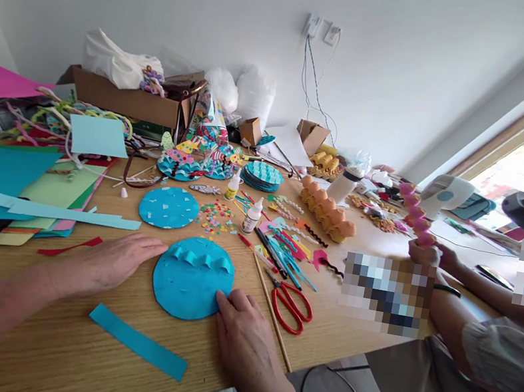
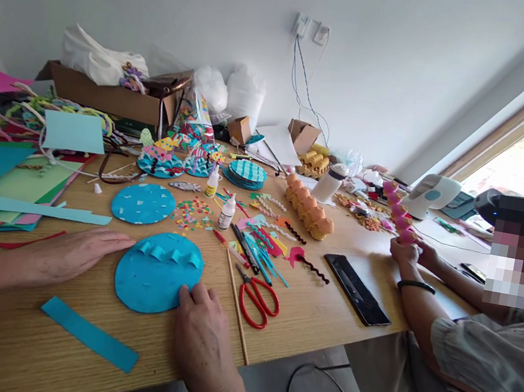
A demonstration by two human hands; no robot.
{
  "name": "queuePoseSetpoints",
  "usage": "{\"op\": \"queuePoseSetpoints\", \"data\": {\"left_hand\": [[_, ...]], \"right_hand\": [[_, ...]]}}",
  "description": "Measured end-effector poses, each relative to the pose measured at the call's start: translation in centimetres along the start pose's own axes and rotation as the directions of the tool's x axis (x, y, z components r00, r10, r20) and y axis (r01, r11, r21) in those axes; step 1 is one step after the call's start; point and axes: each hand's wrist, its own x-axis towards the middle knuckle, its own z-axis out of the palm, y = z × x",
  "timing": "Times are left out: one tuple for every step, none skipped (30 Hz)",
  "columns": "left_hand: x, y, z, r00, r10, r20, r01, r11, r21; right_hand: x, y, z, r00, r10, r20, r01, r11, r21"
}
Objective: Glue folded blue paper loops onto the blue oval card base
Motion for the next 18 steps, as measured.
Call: {"op": "queuePoseSetpoints", "data": {"left_hand": [[0.0,0.2,-0.2,1.000,0.005,0.002,-0.005,1.000,-0.004],[0.1,0.4,-0.2,1.000,0.013,-0.005,-0.013,1.000,-0.008],[0.2,0.5,-0.2,1.000,0.025,-0.015,-0.025,1.000,-0.010],[0.2,0.6,0.0,0.999,0.038,-0.026,-0.038,0.999,-0.010],[0.3,0.5,0.3,0.998,0.048,-0.035,-0.048,0.999,-0.010],[0.4,0.4,0.7,0.998,0.054,-0.041,-0.054,0.998,-0.009],[0.4,0.2,1.0,0.997,0.058,-0.042,-0.059,0.998,-0.007],[0.4,-0.1,1.3,0.997,0.060,-0.042,-0.060,0.998,-0.005],[0.4,-0.4,1.5,0.997,0.055,-0.046,-0.055,0.998,-0.004],[0.4,-0.8,1.6,0.998,0.048,-0.049,-0.048,0.999,-0.006],[0.3,-1.0,1.5,0.998,0.039,-0.055,-0.040,0.999,-0.008],[0.1,-1.1,1.3,0.997,0.029,-0.065,-0.029,1.000,-0.009],[-0.1,-1.1,1.0,0.997,0.020,-0.077,-0.021,1.000,-0.009],[-0.4,-0.9,0.6,0.996,0.018,-0.092,-0.018,1.000,-0.007],[-0.7,-0.5,0.2,0.994,0.020,-0.108,-0.020,1.000,0.000],[-1.0,0.1,-0.1,0.993,0.042,-0.112,-0.042,0.999,0.003],[-1.4,1.0,-0.5,0.991,0.066,-0.119,-0.066,0.998,0.002],[-1.7,2.0,-0.7,0.990,0.087,-0.115,-0.088,0.996,-0.003]], "right_hand": [[0.0,0.0,0.0,1.000,0.000,0.001,0.000,1.000,0.002],[0.1,0.0,0.0,1.000,0.001,0.003,-0.001,1.000,0.004],[0.1,-0.1,0.0,1.000,0.001,0.004,-0.001,1.000,0.007],[0.1,-0.2,0.1,1.000,0.002,0.005,-0.002,1.000,0.009],[0.1,-0.2,0.1,1.000,0.004,0.005,-0.004,1.000,0.011],[0.0,-0.3,0.2,1.000,0.006,0.002,-0.006,1.000,0.015],[-0.1,-0.3,0.1,1.000,0.013,-0.004,-0.013,1.000,0.023],[-0.1,-0.2,-0.1,1.000,0.011,-0.008,-0.011,0.999,0.044],[-0.2,0.0,-0.4,1.000,0.003,-0.012,-0.002,0.997,0.083],[-0.2,0.4,-0.9,1.000,-0.006,-0.020,0.009,0.991,0.136],[-0.1,0.9,-1.4,0.999,-0.017,-0.038,0.024,0.980,0.196],[0.2,1.6,-2.1,0.997,-0.007,-0.072,0.025,0.965,0.260],[0.6,2.5,-2.8,0.991,0.039,-0.127,-0.001,0.958,0.288],[1.2,3.4,-3.4,0.970,0.115,-0.215,-0.050,0.957,0.287],[2.0,4.4,-4.0,0.944,0.166,-0.287,-0.082,0.955,0.284],[3.0,5.4,-4.4,0.923,0.206,-0.325,-0.108,0.950,0.293],[4.2,6.3,-4.7,0.914,0.233,-0.333,-0.127,0.942,0.309],[5.5,7.1,-4.8,0.916,0.254,-0.310,-0.145,0.931,0.334]]}}
